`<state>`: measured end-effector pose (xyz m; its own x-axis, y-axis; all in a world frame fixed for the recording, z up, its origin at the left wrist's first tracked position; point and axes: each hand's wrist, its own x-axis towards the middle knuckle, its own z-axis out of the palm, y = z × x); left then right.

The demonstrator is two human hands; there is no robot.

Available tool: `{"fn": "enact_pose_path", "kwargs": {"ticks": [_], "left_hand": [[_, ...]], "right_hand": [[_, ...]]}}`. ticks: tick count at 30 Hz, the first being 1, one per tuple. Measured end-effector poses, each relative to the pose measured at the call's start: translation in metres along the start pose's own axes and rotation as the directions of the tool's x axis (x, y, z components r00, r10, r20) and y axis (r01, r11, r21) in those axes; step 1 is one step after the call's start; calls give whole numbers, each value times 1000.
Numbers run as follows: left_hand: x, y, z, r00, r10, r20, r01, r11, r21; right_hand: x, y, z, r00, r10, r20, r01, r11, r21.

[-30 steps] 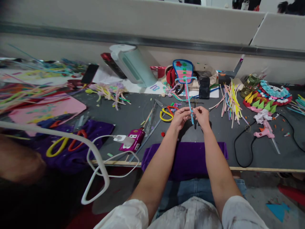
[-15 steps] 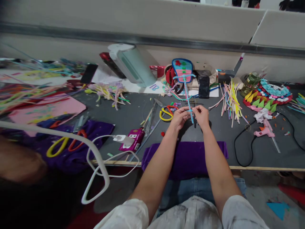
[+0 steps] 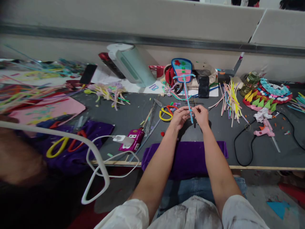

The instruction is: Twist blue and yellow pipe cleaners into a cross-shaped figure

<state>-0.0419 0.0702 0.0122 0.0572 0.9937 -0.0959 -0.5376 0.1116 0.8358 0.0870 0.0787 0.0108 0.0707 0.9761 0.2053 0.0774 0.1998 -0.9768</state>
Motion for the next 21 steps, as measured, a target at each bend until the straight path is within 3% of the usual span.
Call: {"fn": "enact_pose_path", "kwargs": {"ticks": [14, 21], "left_hand": [[-1, 1, 2, 999, 9, -36, -9, 1000, 17], [-1, 0, 0, 1000, 2, 5, -2, 1000, -5]], "right_hand": [[-1, -2, -1, 1000, 1, -2, -1, 1000, 4], [-1, -1, 0, 1000, 7, -4, -7, 1000, 16]]}}
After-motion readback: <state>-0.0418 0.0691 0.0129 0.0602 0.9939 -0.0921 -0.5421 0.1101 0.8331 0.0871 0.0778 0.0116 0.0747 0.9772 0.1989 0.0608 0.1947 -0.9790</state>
